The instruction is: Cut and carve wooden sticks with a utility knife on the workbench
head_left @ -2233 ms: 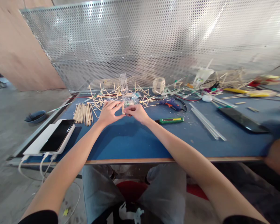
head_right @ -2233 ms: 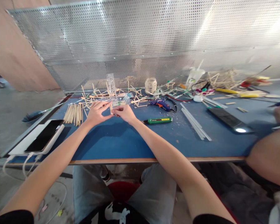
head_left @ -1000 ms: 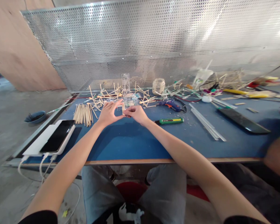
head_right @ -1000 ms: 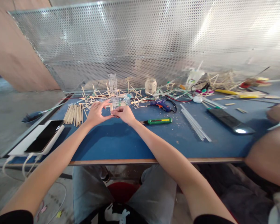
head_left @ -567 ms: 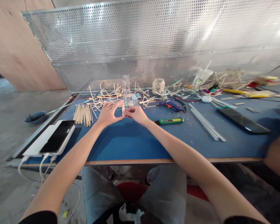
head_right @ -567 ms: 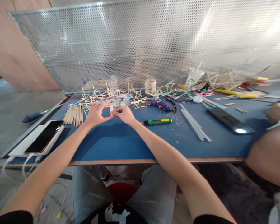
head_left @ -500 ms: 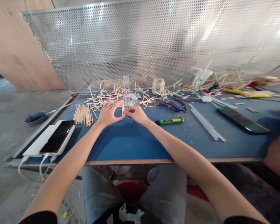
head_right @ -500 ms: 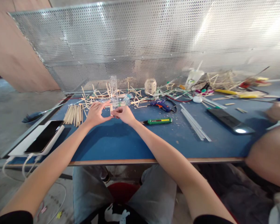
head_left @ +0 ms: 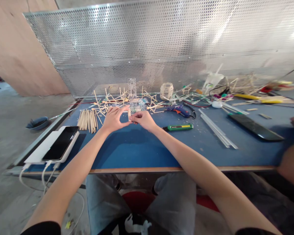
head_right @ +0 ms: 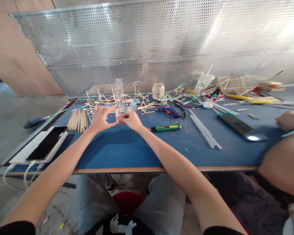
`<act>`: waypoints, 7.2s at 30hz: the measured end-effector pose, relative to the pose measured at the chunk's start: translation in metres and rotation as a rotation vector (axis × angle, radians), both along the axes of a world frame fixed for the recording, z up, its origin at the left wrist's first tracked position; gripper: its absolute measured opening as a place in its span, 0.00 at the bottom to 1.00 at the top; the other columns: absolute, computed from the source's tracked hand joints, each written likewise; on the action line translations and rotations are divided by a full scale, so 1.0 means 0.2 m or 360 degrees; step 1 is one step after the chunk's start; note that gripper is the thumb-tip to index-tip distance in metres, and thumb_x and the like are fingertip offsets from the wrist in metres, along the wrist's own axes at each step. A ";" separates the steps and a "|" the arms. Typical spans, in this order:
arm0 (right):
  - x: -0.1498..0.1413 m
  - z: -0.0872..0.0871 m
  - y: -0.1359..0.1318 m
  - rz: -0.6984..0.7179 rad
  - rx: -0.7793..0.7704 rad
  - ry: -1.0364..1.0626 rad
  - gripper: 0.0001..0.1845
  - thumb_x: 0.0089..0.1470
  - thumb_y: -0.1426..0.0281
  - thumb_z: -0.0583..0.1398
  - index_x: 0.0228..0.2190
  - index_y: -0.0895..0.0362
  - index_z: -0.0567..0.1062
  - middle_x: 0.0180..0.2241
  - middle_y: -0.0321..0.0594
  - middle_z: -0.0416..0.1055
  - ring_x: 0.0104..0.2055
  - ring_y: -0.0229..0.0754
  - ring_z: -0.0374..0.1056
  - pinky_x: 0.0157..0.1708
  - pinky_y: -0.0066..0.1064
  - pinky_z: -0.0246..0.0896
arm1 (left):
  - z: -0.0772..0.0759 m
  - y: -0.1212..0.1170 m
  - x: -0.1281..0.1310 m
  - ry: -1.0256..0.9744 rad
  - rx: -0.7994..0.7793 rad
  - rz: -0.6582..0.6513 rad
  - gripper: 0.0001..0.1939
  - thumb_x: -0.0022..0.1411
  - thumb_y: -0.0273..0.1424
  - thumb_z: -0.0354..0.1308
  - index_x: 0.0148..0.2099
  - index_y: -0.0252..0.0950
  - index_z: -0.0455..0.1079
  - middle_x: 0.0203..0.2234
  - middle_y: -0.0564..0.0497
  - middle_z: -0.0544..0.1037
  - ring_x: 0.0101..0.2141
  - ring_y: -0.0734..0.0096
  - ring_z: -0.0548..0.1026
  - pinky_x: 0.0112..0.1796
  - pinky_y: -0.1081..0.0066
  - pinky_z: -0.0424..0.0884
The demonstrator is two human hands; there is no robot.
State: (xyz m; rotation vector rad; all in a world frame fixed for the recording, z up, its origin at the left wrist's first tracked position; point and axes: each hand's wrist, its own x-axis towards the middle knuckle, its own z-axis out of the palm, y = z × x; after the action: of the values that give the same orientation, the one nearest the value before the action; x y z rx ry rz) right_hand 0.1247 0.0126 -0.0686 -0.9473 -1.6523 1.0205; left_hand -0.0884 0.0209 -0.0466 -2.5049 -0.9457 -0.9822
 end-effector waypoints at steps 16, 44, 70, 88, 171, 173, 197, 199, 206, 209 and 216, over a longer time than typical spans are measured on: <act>0.00 0.01 -0.01 0.0010 -0.0007 -0.0089 0.21 0.48 0.51 0.67 0.28 0.57 0.82 0.20 0.35 0.71 0.22 0.34 0.60 0.23 0.29 0.57 | -0.02 0.01 0.00 0.0037 0.0001 -0.0007 0.39 0.61 0.54 0.61 0.69 0.46 0.59 0.52 0.48 0.80 0.48 0.57 0.75 0.55 0.56 0.62; 0.26 0.15 0.05 -0.0504 0.0478 -0.0796 0.19 0.66 0.69 0.50 0.47 0.57 0.78 0.40 0.45 0.80 0.41 0.43 0.74 0.46 0.35 0.64 | 0.04 0.05 -0.08 -0.0634 -0.0020 0.0121 0.40 0.53 0.53 0.68 0.62 0.42 0.62 0.49 0.48 0.80 0.33 0.67 0.75 0.49 0.58 0.71; 0.12 0.12 -0.03 0.0073 0.0023 -0.0479 0.24 0.59 0.50 0.58 0.32 0.58 0.79 0.31 0.44 0.78 0.25 0.34 0.67 0.24 0.29 0.62 | -0.04 -0.05 0.08 -0.0083 -0.0217 -0.0083 0.32 0.61 0.52 0.62 0.62 0.43 0.64 0.53 0.49 0.78 0.50 0.59 0.74 0.55 0.56 0.64; 0.24 0.16 -0.04 0.0462 0.0343 -0.1360 0.27 0.49 0.60 0.70 0.51 0.50 0.76 0.53 0.42 0.72 0.58 0.51 0.63 0.58 0.41 0.59 | 0.01 0.02 -0.04 -0.0446 -0.0208 0.0046 0.27 0.56 0.50 0.67 0.53 0.43 0.71 0.40 0.50 0.77 0.41 0.63 0.74 0.51 0.58 0.69; 0.23 0.22 -0.07 0.0552 -0.0022 -0.1537 0.13 0.51 0.58 0.63 0.33 0.55 0.81 0.32 0.38 0.78 0.30 0.39 0.67 0.30 0.30 0.54 | -0.03 -0.06 0.07 0.0407 -0.1038 -0.0333 0.14 0.64 0.44 0.58 0.35 0.39 0.76 0.25 0.55 0.79 0.24 0.77 0.73 0.28 0.74 0.62; 0.23 0.21 -0.06 0.0528 -0.0018 -0.1541 0.13 0.52 0.59 0.63 0.33 0.55 0.80 0.33 0.39 0.79 0.31 0.39 0.67 0.30 0.29 0.54 | -0.03 -0.06 0.07 0.0394 -0.1055 -0.0335 0.14 0.64 0.43 0.57 0.36 0.39 0.76 0.25 0.54 0.79 0.24 0.77 0.73 0.28 0.74 0.63; 0.33 0.24 -0.03 0.0656 -0.0004 -0.1533 0.16 0.47 0.70 0.65 0.40 0.51 0.81 0.38 0.37 0.75 0.32 0.38 0.65 0.30 0.28 0.55 | -0.11 0.05 0.10 0.0475 -0.0633 -0.0583 0.15 0.73 0.34 0.49 0.52 0.43 0.75 0.56 0.48 0.74 0.50 0.63 0.72 0.54 0.57 0.65; 0.35 0.23 -0.02 0.0663 -0.0023 -0.1541 0.14 0.46 0.66 0.67 0.39 0.51 0.81 0.38 0.37 0.75 0.32 0.38 0.65 0.29 0.28 0.55 | -0.11 0.05 0.09 0.0475 -0.0631 -0.0585 0.14 0.73 0.36 0.49 0.51 0.43 0.76 0.55 0.48 0.74 0.49 0.63 0.73 0.54 0.57 0.65; 0.31 0.21 -0.03 0.0713 -0.0061 -0.1524 0.13 0.46 0.61 0.68 0.36 0.51 0.80 0.36 0.36 0.75 0.35 0.40 0.65 0.32 0.29 0.55 | -0.10 0.07 0.06 0.0460 -0.0627 -0.0583 0.13 0.72 0.37 0.51 0.50 0.42 0.76 0.53 0.47 0.76 0.49 0.63 0.72 0.53 0.58 0.65; 0.28 0.21 -0.03 0.0770 -0.0048 -0.1486 0.12 0.47 0.61 0.67 0.35 0.52 0.80 0.35 0.36 0.76 0.36 0.40 0.66 0.34 0.29 0.55 | -0.10 0.07 0.07 0.0482 -0.0616 -0.0574 0.14 0.73 0.37 0.50 0.48 0.42 0.77 0.53 0.46 0.76 0.48 0.63 0.72 0.52 0.58 0.65; 0.28 0.21 -0.03 0.0614 -0.0122 -0.1546 0.12 0.50 0.62 0.63 0.33 0.55 0.80 0.32 0.38 0.77 0.31 0.39 0.66 0.30 0.30 0.54 | -0.10 0.07 0.07 0.0508 -0.0592 -0.0524 0.14 0.73 0.39 0.50 0.45 0.43 0.77 0.54 0.49 0.75 0.48 0.64 0.72 0.52 0.62 0.65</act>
State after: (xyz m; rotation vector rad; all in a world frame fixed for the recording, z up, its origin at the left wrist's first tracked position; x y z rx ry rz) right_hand 0.1809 0.0058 -0.0270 -1.3193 -2.6901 0.9177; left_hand -0.0743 0.0352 -0.0656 -3.0799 -0.6793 -0.4870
